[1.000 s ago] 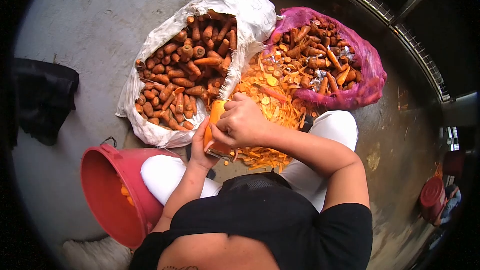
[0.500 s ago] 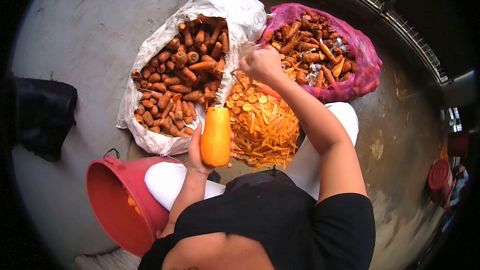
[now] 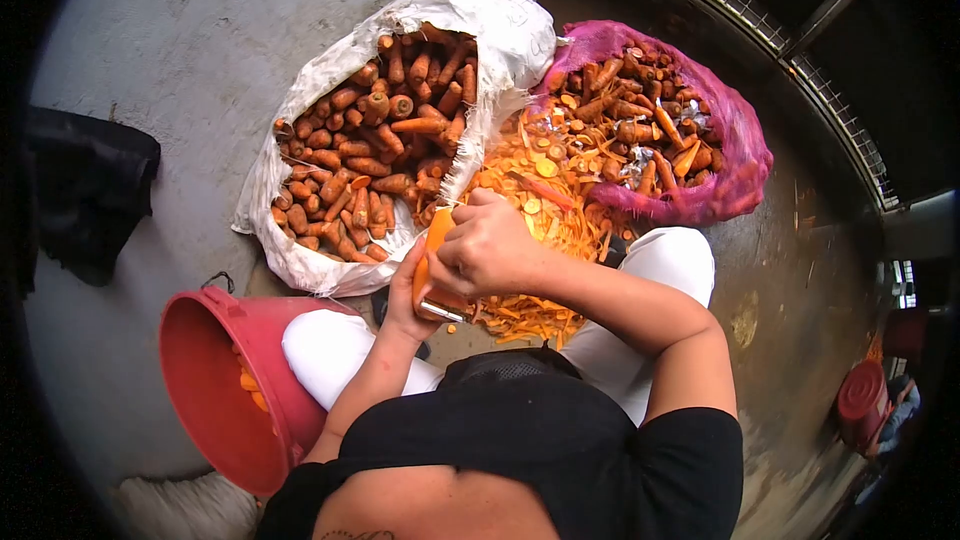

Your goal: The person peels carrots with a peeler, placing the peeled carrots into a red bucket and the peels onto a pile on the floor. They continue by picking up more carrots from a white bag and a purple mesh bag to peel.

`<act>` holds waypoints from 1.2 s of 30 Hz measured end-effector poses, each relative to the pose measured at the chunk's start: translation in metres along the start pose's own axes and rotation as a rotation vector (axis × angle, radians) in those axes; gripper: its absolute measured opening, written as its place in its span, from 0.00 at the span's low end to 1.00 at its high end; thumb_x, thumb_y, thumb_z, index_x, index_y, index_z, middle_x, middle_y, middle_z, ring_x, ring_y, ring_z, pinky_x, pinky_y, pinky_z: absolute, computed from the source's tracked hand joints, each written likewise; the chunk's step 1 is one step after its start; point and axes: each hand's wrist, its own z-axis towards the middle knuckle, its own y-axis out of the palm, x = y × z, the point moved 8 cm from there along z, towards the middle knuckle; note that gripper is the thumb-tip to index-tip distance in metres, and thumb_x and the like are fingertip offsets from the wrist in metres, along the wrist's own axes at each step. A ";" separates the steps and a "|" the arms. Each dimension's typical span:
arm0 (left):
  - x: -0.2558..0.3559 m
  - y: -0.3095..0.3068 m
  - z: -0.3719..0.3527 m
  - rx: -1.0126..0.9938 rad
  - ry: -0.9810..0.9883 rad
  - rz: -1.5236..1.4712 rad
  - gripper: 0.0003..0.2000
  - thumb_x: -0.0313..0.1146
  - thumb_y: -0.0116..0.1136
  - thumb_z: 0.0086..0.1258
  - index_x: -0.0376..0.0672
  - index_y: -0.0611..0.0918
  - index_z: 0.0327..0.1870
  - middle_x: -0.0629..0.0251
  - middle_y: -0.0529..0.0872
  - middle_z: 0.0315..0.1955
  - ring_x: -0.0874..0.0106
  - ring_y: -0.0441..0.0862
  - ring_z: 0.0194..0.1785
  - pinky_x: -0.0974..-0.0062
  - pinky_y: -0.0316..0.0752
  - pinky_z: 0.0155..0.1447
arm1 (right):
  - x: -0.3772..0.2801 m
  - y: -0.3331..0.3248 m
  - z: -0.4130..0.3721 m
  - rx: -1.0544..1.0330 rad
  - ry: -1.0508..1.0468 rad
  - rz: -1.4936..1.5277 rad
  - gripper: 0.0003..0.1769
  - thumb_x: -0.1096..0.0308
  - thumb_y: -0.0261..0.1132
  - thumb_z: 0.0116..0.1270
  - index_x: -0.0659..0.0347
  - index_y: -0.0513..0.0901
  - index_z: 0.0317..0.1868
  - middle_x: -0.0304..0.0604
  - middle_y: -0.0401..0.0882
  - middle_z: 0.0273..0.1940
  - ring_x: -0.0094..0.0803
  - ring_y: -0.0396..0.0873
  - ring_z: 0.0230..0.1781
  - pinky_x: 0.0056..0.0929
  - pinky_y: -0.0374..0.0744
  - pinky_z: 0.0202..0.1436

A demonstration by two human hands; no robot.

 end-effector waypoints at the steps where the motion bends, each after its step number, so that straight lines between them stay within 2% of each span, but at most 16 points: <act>1: 0.000 0.002 -0.001 0.034 0.004 -0.006 0.20 0.49 0.47 0.74 0.47 0.74 0.60 0.66 0.83 0.46 0.71 0.83 0.47 0.70 0.80 0.51 | 0.004 -0.004 0.001 0.014 0.007 -0.009 0.21 0.68 0.65 0.53 0.50 0.68 0.07 0.30 0.66 0.10 0.31 0.65 0.14 0.32 0.61 0.25; 6: 0.003 -0.008 0.003 0.068 0.040 0.015 0.21 0.48 0.47 0.74 0.47 0.73 0.61 0.67 0.83 0.47 0.71 0.83 0.46 0.68 0.82 0.47 | 0.041 0.000 0.000 0.048 0.064 -0.045 0.20 0.66 0.64 0.54 0.49 0.70 0.07 0.32 0.63 0.08 0.30 0.65 0.13 0.33 0.64 0.25; 7: 0.006 -0.009 0.003 0.034 0.089 0.083 0.24 0.51 0.48 0.73 0.44 0.72 0.61 0.60 0.82 0.45 0.68 0.84 0.43 0.66 0.83 0.43 | 0.056 -0.006 0.003 0.103 0.111 -0.153 0.21 0.65 0.63 0.54 0.49 0.70 0.05 0.34 0.63 0.07 0.32 0.63 0.11 0.34 0.65 0.25; 10: -0.004 -0.001 -0.006 -0.104 -0.005 0.164 0.27 0.53 0.49 0.72 0.39 0.71 0.60 0.52 0.82 0.41 0.64 0.84 0.37 0.67 0.83 0.41 | 0.154 -0.011 -0.009 0.072 0.304 -0.489 0.22 0.59 0.59 0.60 0.53 0.77 0.08 0.39 0.71 0.10 0.35 0.71 0.13 0.37 0.74 0.38; 11: -0.007 0.002 -0.008 -0.132 -0.024 0.173 0.28 0.54 0.49 0.71 0.38 0.71 0.60 0.50 0.82 0.40 0.62 0.85 0.37 0.67 0.82 0.41 | 0.193 -0.012 -0.023 -0.192 0.616 -0.475 0.22 0.57 0.56 0.61 0.54 0.79 0.10 0.41 0.74 0.12 0.35 0.74 0.14 0.38 0.73 0.43; 12: -0.010 0.005 -0.010 -0.160 -0.043 0.182 0.29 0.54 0.48 0.71 0.37 0.70 0.60 0.48 0.82 0.39 0.61 0.85 0.36 0.67 0.82 0.42 | 0.219 -0.013 -0.042 -0.263 0.779 -0.532 0.24 0.56 0.53 0.63 0.53 0.79 0.11 0.41 0.73 0.11 0.34 0.74 0.14 0.38 0.72 0.47; 14: -0.012 0.008 -0.010 -0.189 -0.029 0.123 0.28 0.55 0.46 0.72 0.37 0.71 0.59 0.48 0.82 0.40 0.59 0.85 0.38 0.67 0.83 0.43 | 0.226 -0.013 -0.054 -0.128 0.792 -0.510 0.26 0.53 0.51 0.65 0.51 0.79 0.11 0.38 0.73 0.11 0.31 0.71 0.12 0.34 0.72 0.46; 17: -0.006 0.005 -0.003 -0.144 -0.037 0.074 0.28 0.55 0.41 0.75 0.37 0.71 0.59 0.49 0.82 0.41 0.57 0.84 0.41 0.64 0.82 0.46 | 0.196 -0.004 -0.037 -0.176 0.903 -0.229 0.23 0.55 0.52 0.68 0.48 0.81 0.15 0.33 0.73 0.10 0.22 0.62 0.09 0.31 0.72 0.41; 18: -0.004 0.004 -0.001 -0.085 -0.024 0.069 0.28 0.55 0.39 0.75 0.38 0.71 0.60 0.49 0.82 0.41 0.57 0.84 0.41 0.63 0.82 0.47 | 0.168 -0.011 -0.023 -0.056 0.774 -0.183 0.24 0.56 0.53 0.67 0.49 0.81 0.13 0.32 0.71 0.09 0.23 0.61 0.07 0.29 0.72 0.37; 20: -0.002 0.005 -0.001 0.031 0.006 0.057 0.28 0.55 0.37 0.76 0.38 0.71 0.60 0.49 0.82 0.42 0.56 0.84 0.43 0.60 0.81 0.49 | 0.138 -0.001 -0.019 -0.071 0.769 0.055 0.24 0.57 0.56 0.64 0.50 0.79 0.10 0.34 0.70 0.09 0.28 0.62 0.08 0.29 0.71 0.32; 22: -0.003 0.006 0.002 -0.178 -0.048 -0.018 0.28 0.56 0.38 0.75 0.41 0.71 0.62 0.52 0.82 0.46 0.57 0.83 0.47 0.59 0.80 0.51 | 0.075 -0.014 -0.001 0.090 0.261 -0.097 0.19 0.64 0.61 0.59 0.49 0.78 0.09 0.35 0.69 0.09 0.29 0.66 0.11 0.32 0.67 0.25; 23: -0.004 0.006 0.002 -0.281 -0.076 -0.053 0.28 0.56 0.39 0.75 0.42 0.70 0.63 0.54 0.81 0.48 0.58 0.82 0.48 0.58 0.80 0.52 | 0.055 -0.011 -0.001 0.093 0.195 -0.023 0.19 0.65 0.62 0.57 0.49 0.76 0.08 0.35 0.68 0.09 0.30 0.65 0.12 0.32 0.64 0.26; 26: -0.008 -0.015 0.007 0.045 -0.042 -0.076 0.25 0.54 0.41 0.75 0.47 0.71 0.64 0.60 0.81 0.50 0.63 0.81 0.52 0.60 0.79 0.54 | 0.013 -0.007 0.000 0.048 0.045 0.076 0.21 0.66 0.65 0.55 0.51 0.69 0.07 0.33 0.67 0.10 0.31 0.65 0.14 0.32 0.62 0.26; 30: -0.008 -0.005 0.002 0.038 0.008 -0.003 0.23 0.53 0.42 0.75 0.49 0.72 0.62 0.63 0.81 0.50 0.66 0.80 0.53 0.61 0.79 0.53 | 0.007 0.000 -0.008 0.038 0.032 0.040 0.21 0.66 0.65 0.54 0.51 0.69 0.07 0.34 0.67 0.10 0.31 0.65 0.14 0.32 0.62 0.26; 33: -0.009 -0.002 0.000 0.106 -0.019 -0.035 0.25 0.53 0.44 0.74 0.46 0.70 0.64 0.58 0.81 0.49 0.66 0.82 0.49 0.63 0.79 0.52 | 0.022 -0.007 -0.005 0.076 0.064 -0.041 0.20 0.66 0.65 0.53 0.50 0.70 0.07 0.34 0.66 0.09 0.31 0.64 0.13 0.32 0.63 0.25; 36: -0.015 0.001 0.000 -0.268 -0.115 0.032 0.27 0.55 0.43 0.74 0.44 0.70 0.63 0.53 0.81 0.44 0.64 0.84 0.40 0.63 0.81 0.43 | 0.081 -0.020 -0.008 0.225 0.208 -0.202 0.21 0.64 0.62 0.55 0.50 0.71 0.05 0.34 0.63 0.07 0.30 0.62 0.11 0.32 0.66 0.25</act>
